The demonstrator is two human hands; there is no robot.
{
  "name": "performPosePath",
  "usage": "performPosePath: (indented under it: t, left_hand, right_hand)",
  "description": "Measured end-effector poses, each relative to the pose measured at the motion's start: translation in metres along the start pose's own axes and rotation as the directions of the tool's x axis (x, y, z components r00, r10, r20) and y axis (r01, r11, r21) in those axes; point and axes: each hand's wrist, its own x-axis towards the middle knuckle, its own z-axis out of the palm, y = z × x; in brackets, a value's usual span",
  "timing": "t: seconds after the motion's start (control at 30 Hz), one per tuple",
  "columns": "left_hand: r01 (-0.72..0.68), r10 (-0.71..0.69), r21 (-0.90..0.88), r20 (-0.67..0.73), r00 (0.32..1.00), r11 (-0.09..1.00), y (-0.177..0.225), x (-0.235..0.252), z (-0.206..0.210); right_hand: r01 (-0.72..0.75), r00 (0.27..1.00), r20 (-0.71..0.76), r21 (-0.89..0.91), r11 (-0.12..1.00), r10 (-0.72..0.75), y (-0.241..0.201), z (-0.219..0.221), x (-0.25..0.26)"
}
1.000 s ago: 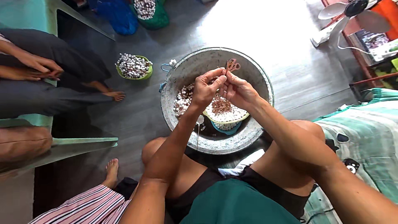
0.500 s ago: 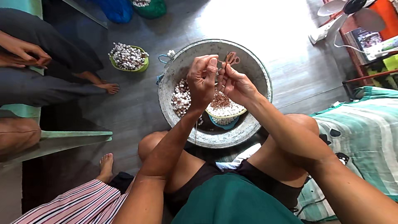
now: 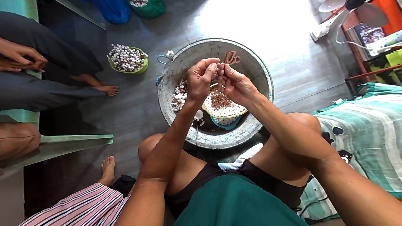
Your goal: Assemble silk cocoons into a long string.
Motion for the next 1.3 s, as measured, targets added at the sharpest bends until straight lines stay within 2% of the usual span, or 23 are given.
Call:
performPosePath:
  t: [0.2, 0.3, 0.6, 0.67, 0.73, 0.8, 0.83, 0.9, 1.0, 1.1, 1.3]
  left_hand:
    - [-0.019, 0.020, -0.025, 0.035, 0.999, 0.999, -0.004, -0.002, 0.003]
    - [-0.028, 0.028, -0.029, 0.004, 1.000, 0.999, -0.004, -0.002, 0.006]
    - [0.127, -0.134, -0.182, -0.025, 0.991, 0.975, -0.003, 0.000, 0.005]
    - [0.135, -0.142, -0.135, -0.047, 0.989, 0.982, 0.001, 0.002, 0.002]
    - [0.120, -0.124, -0.054, -0.072, 0.990, 0.991, 0.006, 0.004, -0.004]
    - [0.107, -0.108, -0.013, -0.086, 0.990, 0.994, 0.010, 0.004, -0.012]
    - [0.099, -0.100, -0.015, -0.096, 0.990, 0.995, 0.012, 0.005, -0.014]
    - [0.087, -0.089, -0.024, -0.088, 0.992, 0.996, 0.016, 0.004, -0.016]
    - [0.044, -0.044, -0.006, 0.005, 0.999, 0.999, 0.017, 0.000, -0.009]
    - [0.004, -0.005, 0.012, 0.082, 0.997, 1.000, 0.011, -0.007, 0.001]
    - [0.010, -0.010, -0.016, 0.011, 1.000, 1.000, 0.001, -0.010, 0.010]
  right_hand:
    - [0.018, 0.998, -0.054, -0.004, 1.000, -0.018, 0.001, -0.001, 0.001]
    - [0.030, 0.996, -0.083, -0.003, 1.000, -0.030, 0.002, 0.000, 0.001]
    - [0.047, 0.995, -0.081, -0.127, 0.991, -0.058, 0.000, 0.003, -0.002]
    - [0.077, 0.988, -0.107, -0.287, 0.955, -0.112, -0.009, 0.000, -0.001]
    - [0.086, 0.974, -0.123, -0.582, 0.809, -0.192, -0.026, -0.011, 0.001]
    - [0.057, 0.958, -0.151, -0.735, 0.675, -0.244, -0.042, -0.026, -0.001]
    - [0.033, 0.960, -0.168, -0.728, 0.685, -0.224, -0.049, -0.031, -0.002]
    - [0.023, 0.973, -0.165, -0.625, 0.780, -0.160, -0.055, -0.034, -0.006]
    - [0.078, 0.983, -0.107, -0.494, 0.866, -0.149, -0.049, -0.024, -0.011]
    - [0.130, 0.980, -0.075, -0.451, 0.883, -0.182, -0.039, -0.014, -0.011]
    - [0.249, 0.952, -0.038, -0.476, 0.843, -0.303, -0.015, -0.003, -0.005]
